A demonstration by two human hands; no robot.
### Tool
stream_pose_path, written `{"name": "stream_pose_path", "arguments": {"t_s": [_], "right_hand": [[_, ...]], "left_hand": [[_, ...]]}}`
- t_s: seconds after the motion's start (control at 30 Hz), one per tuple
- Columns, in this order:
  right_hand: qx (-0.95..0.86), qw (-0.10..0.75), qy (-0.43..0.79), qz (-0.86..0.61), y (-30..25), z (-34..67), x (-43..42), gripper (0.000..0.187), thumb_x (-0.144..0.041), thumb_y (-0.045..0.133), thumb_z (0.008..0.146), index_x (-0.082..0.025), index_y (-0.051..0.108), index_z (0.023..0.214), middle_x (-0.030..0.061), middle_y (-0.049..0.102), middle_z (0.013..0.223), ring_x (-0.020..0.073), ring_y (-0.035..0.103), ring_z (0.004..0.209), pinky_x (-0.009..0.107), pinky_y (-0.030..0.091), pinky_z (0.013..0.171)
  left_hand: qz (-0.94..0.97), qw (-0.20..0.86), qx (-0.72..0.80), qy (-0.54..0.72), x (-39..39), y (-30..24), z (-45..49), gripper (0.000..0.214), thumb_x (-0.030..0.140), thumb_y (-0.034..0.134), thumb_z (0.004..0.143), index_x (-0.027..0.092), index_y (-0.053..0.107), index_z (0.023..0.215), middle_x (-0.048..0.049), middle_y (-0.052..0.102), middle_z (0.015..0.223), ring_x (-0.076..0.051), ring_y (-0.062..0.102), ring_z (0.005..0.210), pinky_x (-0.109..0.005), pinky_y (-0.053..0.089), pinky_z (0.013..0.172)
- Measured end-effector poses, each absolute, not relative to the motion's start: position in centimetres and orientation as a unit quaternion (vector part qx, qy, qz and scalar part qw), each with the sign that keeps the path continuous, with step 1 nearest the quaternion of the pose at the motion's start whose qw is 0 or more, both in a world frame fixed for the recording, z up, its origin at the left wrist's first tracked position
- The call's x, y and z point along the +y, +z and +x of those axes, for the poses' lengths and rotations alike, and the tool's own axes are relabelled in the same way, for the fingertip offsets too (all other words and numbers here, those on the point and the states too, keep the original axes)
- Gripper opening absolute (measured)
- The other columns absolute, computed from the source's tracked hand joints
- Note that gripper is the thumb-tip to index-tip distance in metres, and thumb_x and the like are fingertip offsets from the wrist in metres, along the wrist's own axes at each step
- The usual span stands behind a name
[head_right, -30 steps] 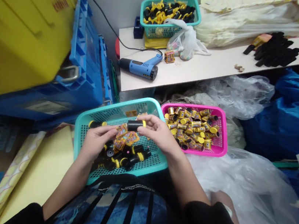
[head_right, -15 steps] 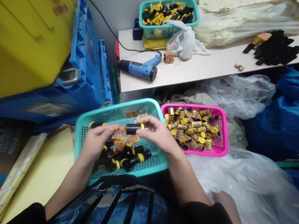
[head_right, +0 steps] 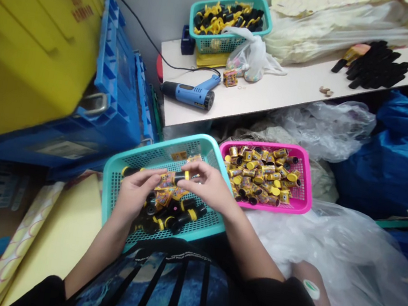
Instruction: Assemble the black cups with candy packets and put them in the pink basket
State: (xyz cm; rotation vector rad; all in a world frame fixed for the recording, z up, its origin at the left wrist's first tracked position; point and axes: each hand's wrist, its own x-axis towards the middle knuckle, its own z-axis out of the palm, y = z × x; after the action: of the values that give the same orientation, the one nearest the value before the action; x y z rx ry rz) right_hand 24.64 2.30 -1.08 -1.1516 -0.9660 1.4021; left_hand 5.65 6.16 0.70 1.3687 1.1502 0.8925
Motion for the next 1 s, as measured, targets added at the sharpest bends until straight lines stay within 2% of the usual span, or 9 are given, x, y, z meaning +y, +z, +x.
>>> {"name": "stream_pose_path", "arguments": {"t_s": [0.17,0.3,0.4,0.5,0.7,0.83,1.0], "right_hand": [[-0.420,0.560,0.574,-0.425,-1.3,23.4,2.1,0.035,-0.030,0.082,0.064,-0.021,0.068,0.094,0.0026,0.065,0.098,0.0162,0.062,0.091,0.035,0.051,0.084],[-0.400,0.571,0.618,-0.363,-1.6,22.9,1.8,0.031,-0.044,0.072,0.077,-0.024,0.071,0.100,0.0051,0.065,0.109,0.0190,0.058,0.105,0.036,0.047,0.092],[-0.306,0.546,0.721,-0.298,-1.9,22.0,1.5,0.045,-0.049,0.072,0.076,-0.026,0.065,0.114,0.0035,0.065,0.105,0.0154,0.060,0.093,0.030,0.049,0.082],[-0.233,0.528,0.778,-0.251,-2.3,21.2,1.4,0.051,-0.051,0.075,0.071,-0.024,0.063,0.112,0.0021,0.064,0.094,0.0124,0.060,0.079,0.024,0.050,0.068],[-0.228,0.532,0.776,-0.249,-2.5,21.2,1.3,0.045,-0.045,0.081,0.066,-0.019,0.064,0.100,0.0024,0.065,0.096,0.0115,0.062,0.079,0.024,0.052,0.069],[-0.225,0.540,0.769,-0.257,-2.4,21.5,1.3,0.041,-0.043,0.081,0.066,-0.018,0.065,0.095,0.0015,0.066,0.089,0.0115,0.063,0.074,0.024,0.053,0.065],[-0.195,0.533,0.781,-0.260,-2.3,21.4,1.3,0.044,-0.044,0.083,0.064,-0.018,0.066,0.095,0.0011,0.067,0.085,0.0116,0.064,0.075,0.022,0.051,0.067]], "left_hand": [[0.558,0.606,0.425,0.374,5.7,1.6,6.0,0.032,0.026,0.082,0.063,0.020,0.073,0.094,-0.0049,0.076,0.092,-0.019,0.071,0.081,-0.032,0.058,0.074],[0.548,0.622,0.407,0.384,5.5,1.8,5.8,0.028,0.022,0.082,0.063,0.021,0.074,0.090,-0.0043,0.075,0.093,-0.018,0.070,0.083,-0.030,0.058,0.073],[0.551,0.623,0.399,0.385,5.4,1.8,6.0,0.027,0.020,0.082,0.062,0.022,0.075,0.088,-0.0035,0.075,0.089,-0.018,0.069,0.080,-0.028,0.058,0.067],[0.555,0.622,0.397,0.384,5.2,1.9,6.3,0.025,0.019,0.081,0.062,0.022,0.076,0.085,-0.0036,0.075,0.088,-0.017,0.069,0.077,-0.026,0.058,0.063],[0.560,0.630,0.402,0.358,4.8,2.0,6.1,0.026,0.020,0.082,0.060,0.019,0.075,0.085,-0.0057,0.076,0.087,-0.019,0.070,0.077,-0.029,0.058,0.066],[0.566,0.620,0.408,0.358,4.7,1.9,6.0,0.027,0.023,0.081,0.062,0.019,0.074,0.088,-0.0068,0.075,0.094,-0.021,0.069,0.085,-0.031,0.057,0.071],[0.577,0.607,0.410,0.361,4.4,2.1,6.3,0.032,0.020,0.084,0.058,0.019,0.072,0.087,-0.0063,0.074,0.094,-0.022,0.068,0.092,-0.033,0.056,0.080]]}}
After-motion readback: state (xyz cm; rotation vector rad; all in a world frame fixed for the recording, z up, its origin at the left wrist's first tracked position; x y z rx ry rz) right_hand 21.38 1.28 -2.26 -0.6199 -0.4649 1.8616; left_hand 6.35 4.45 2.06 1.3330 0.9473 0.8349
